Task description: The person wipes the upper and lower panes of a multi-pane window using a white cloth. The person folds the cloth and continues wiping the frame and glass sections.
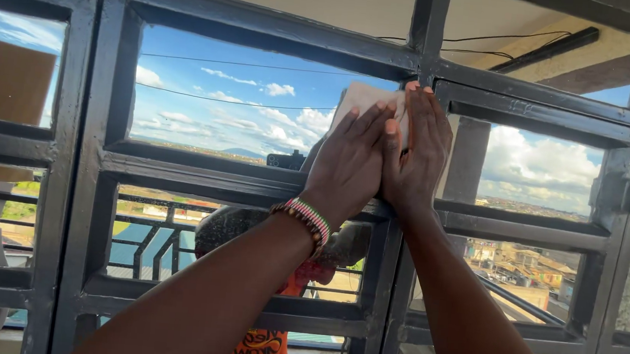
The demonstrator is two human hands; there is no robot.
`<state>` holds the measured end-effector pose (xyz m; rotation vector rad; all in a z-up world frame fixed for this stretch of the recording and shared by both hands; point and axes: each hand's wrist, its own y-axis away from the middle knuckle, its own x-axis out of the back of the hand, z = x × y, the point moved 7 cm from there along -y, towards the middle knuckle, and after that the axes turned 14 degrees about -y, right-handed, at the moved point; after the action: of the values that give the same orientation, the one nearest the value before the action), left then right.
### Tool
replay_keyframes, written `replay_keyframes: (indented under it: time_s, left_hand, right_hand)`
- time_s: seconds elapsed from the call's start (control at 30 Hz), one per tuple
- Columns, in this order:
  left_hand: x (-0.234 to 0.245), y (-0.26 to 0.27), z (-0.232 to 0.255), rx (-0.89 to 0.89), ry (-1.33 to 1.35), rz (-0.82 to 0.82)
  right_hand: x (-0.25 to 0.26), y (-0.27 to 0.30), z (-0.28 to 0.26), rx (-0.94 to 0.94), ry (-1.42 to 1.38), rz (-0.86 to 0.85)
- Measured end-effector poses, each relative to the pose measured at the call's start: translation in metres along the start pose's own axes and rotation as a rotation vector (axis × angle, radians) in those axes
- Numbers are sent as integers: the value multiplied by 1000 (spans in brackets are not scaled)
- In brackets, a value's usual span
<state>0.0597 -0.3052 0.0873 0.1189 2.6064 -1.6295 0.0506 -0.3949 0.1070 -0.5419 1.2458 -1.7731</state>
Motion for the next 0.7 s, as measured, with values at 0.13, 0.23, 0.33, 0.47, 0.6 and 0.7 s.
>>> replay_keyframes:
  time_s: [0.13, 0.23, 0.33, 0.47, 0.6, 0.7]
  left_hand:
    - [6, -5, -3, 18, 53, 1]
    - [23, 30, -2, 21, 50, -25]
    - [27, 55, 0, 17, 151, -83]
    - [1, 11, -5, 0, 40, 18]
    - [7, 2, -5, 68, 145, 70]
    - [47, 50, 0, 63, 213, -40]
  right_hand:
    - [4, -3, -6, -12, 11, 23]
    - [0, -4, -7, 23, 58, 12]
    - [-1, -5, -8, 49, 91, -20]
    - [-12, -5, -3, 75, 215, -94]
    - [-12, -3, -3, 112, 219, -98]
    - [-15, -5, -17, 172, 255, -140]
